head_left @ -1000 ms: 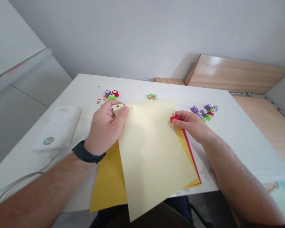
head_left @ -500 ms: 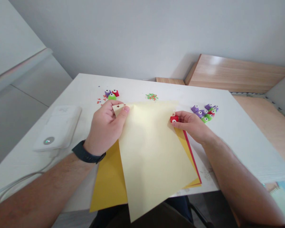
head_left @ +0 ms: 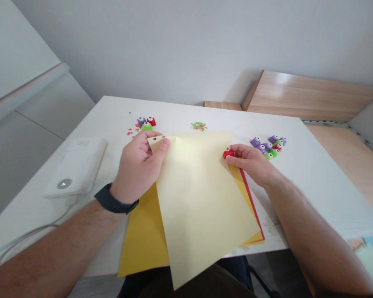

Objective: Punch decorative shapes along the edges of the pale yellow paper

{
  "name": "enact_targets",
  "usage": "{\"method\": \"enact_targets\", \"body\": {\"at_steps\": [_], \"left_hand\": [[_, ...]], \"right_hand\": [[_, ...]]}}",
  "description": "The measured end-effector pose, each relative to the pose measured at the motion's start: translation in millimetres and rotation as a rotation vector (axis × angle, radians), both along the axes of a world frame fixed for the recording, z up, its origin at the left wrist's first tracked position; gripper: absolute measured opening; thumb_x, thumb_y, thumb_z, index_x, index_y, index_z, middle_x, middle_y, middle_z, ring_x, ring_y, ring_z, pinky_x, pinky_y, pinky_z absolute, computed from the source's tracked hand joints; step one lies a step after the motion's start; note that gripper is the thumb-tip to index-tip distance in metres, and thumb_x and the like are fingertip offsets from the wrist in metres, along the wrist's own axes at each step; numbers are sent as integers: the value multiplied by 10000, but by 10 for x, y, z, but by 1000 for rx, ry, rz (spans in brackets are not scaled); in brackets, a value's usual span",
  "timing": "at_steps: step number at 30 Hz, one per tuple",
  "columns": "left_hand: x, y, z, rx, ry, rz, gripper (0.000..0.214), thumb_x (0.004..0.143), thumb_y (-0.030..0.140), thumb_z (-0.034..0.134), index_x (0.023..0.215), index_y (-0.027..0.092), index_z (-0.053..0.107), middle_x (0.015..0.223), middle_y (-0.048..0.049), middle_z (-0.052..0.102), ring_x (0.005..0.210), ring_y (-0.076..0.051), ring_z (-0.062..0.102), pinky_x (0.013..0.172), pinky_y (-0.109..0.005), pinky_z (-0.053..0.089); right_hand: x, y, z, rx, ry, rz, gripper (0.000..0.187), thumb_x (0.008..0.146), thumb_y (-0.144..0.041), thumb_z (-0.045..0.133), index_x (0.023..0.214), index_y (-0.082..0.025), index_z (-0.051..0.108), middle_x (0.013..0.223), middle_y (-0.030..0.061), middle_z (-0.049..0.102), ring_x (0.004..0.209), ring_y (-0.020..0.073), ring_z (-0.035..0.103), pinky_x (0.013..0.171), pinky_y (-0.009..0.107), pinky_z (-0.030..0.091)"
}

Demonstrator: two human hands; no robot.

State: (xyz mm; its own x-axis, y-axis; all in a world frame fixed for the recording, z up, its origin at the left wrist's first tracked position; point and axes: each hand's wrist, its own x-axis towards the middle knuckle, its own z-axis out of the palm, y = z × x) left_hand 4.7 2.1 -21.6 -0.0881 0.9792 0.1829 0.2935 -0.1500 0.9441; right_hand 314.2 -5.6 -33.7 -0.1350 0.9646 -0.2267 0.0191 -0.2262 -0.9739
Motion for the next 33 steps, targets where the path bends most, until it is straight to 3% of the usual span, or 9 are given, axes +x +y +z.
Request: {"method": "enact_targets", "body": {"at_steps": [15,26,33], "left_hand": [[-27,39,-71,54,-31,-27,268,917,477,751,1047,264,652,761,-2,672,615,-187,635,515,-289,474],[-28,34,-66,60,-5,-26,272,921,472,743,1058,255,650,759,5,656,604,-167,619,511,-270,475],[-25,32,-58,69,7,-24,253,924,453,743,1048,254,647,756,9,657,609,-167,627,509,-271,473]], "right_hand": [[-1,1,5,-6,39,-5,375,750,-341,916,1056,-203,750,1043,43,793,895,175,721,872,337,563],[-7,10,-17,-7,8,-35,455,649,-299,978,1042,-213,766,996,24,796,864,166,719,855,323,566],[-10,9,1,-10,1,-27,430,658,-306,972,1020,-209,762,986,19,790,859,161,714,844,310,557]]}}
